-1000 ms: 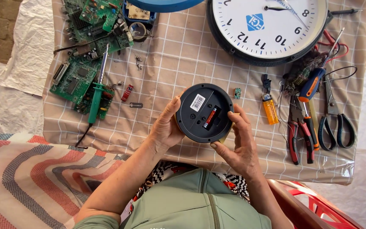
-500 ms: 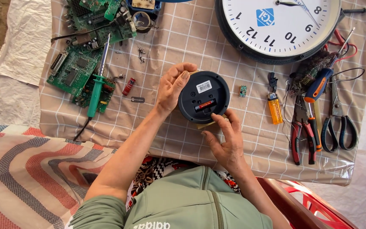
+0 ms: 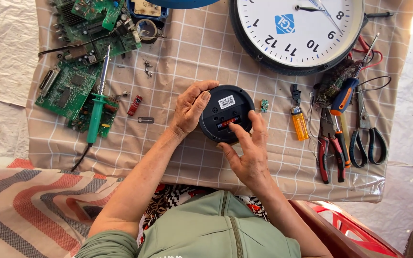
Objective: Disassembling a small round clock to remove its internal mechanism and battery.
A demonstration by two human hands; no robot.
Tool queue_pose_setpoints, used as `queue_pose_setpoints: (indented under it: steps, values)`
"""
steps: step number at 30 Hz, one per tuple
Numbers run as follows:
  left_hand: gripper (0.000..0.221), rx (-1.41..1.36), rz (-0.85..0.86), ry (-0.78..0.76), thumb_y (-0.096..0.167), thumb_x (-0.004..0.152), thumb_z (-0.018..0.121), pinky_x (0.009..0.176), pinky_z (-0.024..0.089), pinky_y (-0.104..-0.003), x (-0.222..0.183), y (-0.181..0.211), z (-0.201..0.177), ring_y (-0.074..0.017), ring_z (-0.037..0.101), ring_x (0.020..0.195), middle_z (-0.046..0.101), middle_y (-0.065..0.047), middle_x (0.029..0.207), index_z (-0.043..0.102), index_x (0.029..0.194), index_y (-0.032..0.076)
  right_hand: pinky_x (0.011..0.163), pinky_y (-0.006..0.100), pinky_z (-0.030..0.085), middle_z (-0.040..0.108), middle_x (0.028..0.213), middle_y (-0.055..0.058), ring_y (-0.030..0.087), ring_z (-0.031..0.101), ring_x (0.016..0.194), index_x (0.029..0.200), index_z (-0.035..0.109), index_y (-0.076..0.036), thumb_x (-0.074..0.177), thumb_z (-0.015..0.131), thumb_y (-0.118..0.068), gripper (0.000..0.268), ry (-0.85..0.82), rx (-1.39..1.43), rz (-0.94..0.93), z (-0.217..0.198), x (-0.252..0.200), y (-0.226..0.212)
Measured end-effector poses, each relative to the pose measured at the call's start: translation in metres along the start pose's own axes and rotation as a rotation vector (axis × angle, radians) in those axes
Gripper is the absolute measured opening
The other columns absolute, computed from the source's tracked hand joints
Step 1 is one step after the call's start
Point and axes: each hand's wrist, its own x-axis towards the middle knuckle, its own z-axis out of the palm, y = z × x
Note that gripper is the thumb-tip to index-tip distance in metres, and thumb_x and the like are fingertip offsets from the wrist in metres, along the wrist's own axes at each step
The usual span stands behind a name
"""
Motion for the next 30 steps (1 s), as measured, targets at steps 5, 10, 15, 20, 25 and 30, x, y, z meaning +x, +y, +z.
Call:
queue_pose_setpoints:
  steps: [5,10,15,20,25,30]
  values:
    - [0.024,-0.015,-0.003,0.023,0.018,0.103,0.061,0.092,0.055,-0.031,-0.001,-0.007,0.0,-0.0123,0.065,0.103,0.074,-0.012,0.113,0.076,0.118,0.007,0.119,0.061,0.029,0.036,0.158,0.023,0.057,0.029,0.145,0.135,0.067,-0.015,0.092,0.08,-0.037,0.05,-0.138,-0.058,0.055,0.003,-0.005,0.0]
    - [0.022,-0.051,0.008,0.045,0.018,0.103,0.064,0.09,0.055,-0.033,-0.003,-0.01,0.002,-0.0104,0.062,0.103,0.074,-0.013,0.11,0.076,0.118,0.006,0.118,0.062,0.029,0.037,0.158,0.023,0.056,0.033,0.144,0.138,0.065,-0.017,0.094,0.076,-0.038,0.05,-0.191,-0.056,0.085,-0.002,-0.004,-0.005]
    - [0.024,-0.035,-0.002,0.039,0.023,0.103,0.064,0.089,0.057,-0.034,-0.004,-0.018,0.0,-0.0152,0.068,0.104,0.074,-0.013,0.113,0.076,0.119,0.008,0.116,0.069,0.028,0.031,0.162,0.023,0.061,0.033,0.141,0.142,0.062,-0.019,0.086,0.081,-0.047,0.065,-0.224,-0.104,0.111,0.0,-0.001,-0.008]
    - [0.022,-0.069,-0.019,0.077,0.024,0.106,0.062,0.085,0.053,-0.03,-0.001,0.013,0.007,-0.0093,0.056,0.093,0.072,-0.009,0.102,0.073,0.096,0.007,0.119,0.065,0.028,0.032,0.163,0.019,0.057,0.036,0.142,0.137,0.066,-0.023,0.084,0.084,-0.046,0.061,-0.21,-0.106,0.122,0.004,-0.005,-0.005]
    - [0.026,-0.047,-0.061,0.071,0.027,0.107,0.056,0.088,0.054,-0.029,0.0,0.005,0.007,-0.0088,0.063,0.094,0.074,-0.008,0.1,0.076,0.108,0.011,0.121,0.064,0.026,0.032,0.162,0.019,0.057,0.035,0.143,0.135,0.067,-0.024,0.083,0.085,-0.046,0.06,-0.199,-0.078,0.143,0.003,-0.006,-0.006]
    - [0.027,-0.021,-0.096,0.078,0.028,0.109,0.055,0.087,0.054,-0.03,0.001,0.006,0.005,-0.0088,0.061,0.09,0.073,-0.007,0.092,0.076,0.111,0.011,0.116,0.066,0.031,0.037,0.159,0.02,0.056,0.035,0.143,0.132,0.068,-0.02,0.085,0.084,-0.043,0.055,-0.172,-0.014,0.123,0.0,-0.004,-0.005]
